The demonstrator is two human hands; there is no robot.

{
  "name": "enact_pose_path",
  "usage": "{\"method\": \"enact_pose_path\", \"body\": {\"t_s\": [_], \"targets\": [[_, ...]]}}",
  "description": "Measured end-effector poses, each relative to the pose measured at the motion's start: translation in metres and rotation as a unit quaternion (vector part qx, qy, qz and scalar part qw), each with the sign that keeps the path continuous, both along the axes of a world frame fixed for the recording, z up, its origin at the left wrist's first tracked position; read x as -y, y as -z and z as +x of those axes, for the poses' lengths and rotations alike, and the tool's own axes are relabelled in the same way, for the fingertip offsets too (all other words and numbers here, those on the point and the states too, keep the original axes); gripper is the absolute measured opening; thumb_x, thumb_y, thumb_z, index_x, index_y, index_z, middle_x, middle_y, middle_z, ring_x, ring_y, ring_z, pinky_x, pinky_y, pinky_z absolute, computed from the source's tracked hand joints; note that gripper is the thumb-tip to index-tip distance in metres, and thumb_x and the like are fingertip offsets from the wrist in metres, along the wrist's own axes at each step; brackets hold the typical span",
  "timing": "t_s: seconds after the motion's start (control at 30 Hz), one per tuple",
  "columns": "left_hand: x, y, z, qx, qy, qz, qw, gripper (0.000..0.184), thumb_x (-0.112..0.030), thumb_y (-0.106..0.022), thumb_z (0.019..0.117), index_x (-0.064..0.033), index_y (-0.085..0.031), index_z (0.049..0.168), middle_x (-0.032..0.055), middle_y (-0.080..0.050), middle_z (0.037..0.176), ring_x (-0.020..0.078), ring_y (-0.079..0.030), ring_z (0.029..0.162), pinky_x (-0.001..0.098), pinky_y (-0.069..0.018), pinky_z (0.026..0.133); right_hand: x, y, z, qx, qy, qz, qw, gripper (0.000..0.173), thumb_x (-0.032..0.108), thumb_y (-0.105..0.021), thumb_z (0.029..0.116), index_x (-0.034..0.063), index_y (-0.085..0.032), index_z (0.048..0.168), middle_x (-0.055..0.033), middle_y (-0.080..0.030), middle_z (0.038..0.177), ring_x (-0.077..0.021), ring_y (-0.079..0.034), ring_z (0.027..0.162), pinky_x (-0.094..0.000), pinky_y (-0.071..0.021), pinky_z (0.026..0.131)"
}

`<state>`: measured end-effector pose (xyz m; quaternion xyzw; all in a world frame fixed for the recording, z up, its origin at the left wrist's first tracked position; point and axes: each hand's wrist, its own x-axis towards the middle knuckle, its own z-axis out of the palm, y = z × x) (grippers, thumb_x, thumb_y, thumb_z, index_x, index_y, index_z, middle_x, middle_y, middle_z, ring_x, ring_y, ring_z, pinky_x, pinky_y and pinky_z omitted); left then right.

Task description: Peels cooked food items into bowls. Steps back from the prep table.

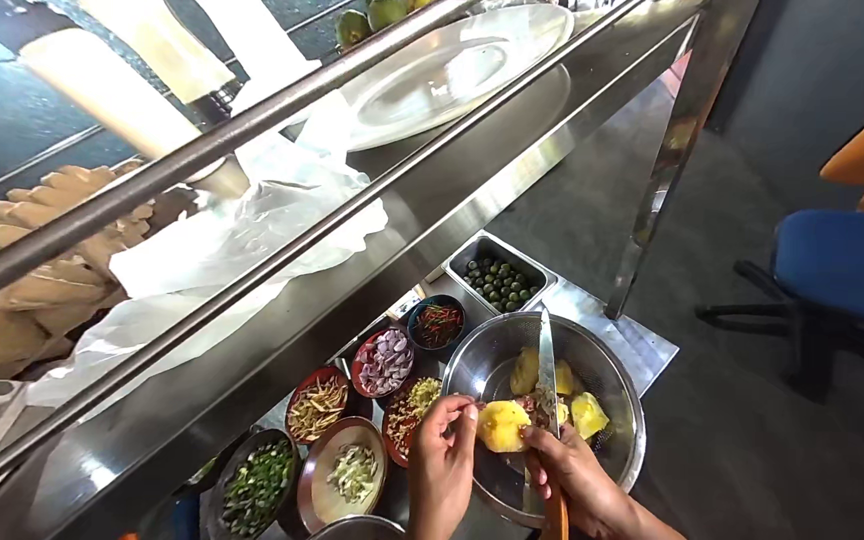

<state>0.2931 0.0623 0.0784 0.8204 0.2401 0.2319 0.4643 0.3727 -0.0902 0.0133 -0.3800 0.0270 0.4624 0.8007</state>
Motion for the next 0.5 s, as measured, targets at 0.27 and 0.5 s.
{"method": "enact_pose_path", "body": {"t_s": [0.27,0.5], "targets": [[-0.014,0.027,-0.003,-0.076,-0.053,-0.048,0.995,0.014,-0.018,-0.062,0.0979,-0.0094,-0.072,0.104,0.0013,-0.075,0.101,0.0116,-0.073,0.093,0.0321,-0.0627,0.083,-0.004,-0.007,0.011,-0.047,-0.077,-0.149,0.985,0.034,0.036,-0.042,0.1112,0.0086,-0.056,0.126,-0.0138,-0.075,0.092,-0.0096,-0.053,0.043,-0.0216,-0.0429,0.039],[-0.034,-0.035,-0.159,0.040,-0.057,0.077,0.995,0.011,-0.010,-0.071,0.0918,-0.0027,-0.075,0.099,0.0006,-0.075,0.093,0.0049,-0.070,0.083,0.0259,-0.0610,0.078,-0.013,-0.027,-0.017,0.413,-0.307,-0.176,0.839,0.049,0.044,-0.058,0.1022,0.0108,-0.056,0.138,-0.0057,-0.072,0.093,-0.0171,-0.068,0.073,-0.0388,-0.0588,0.070]]}}
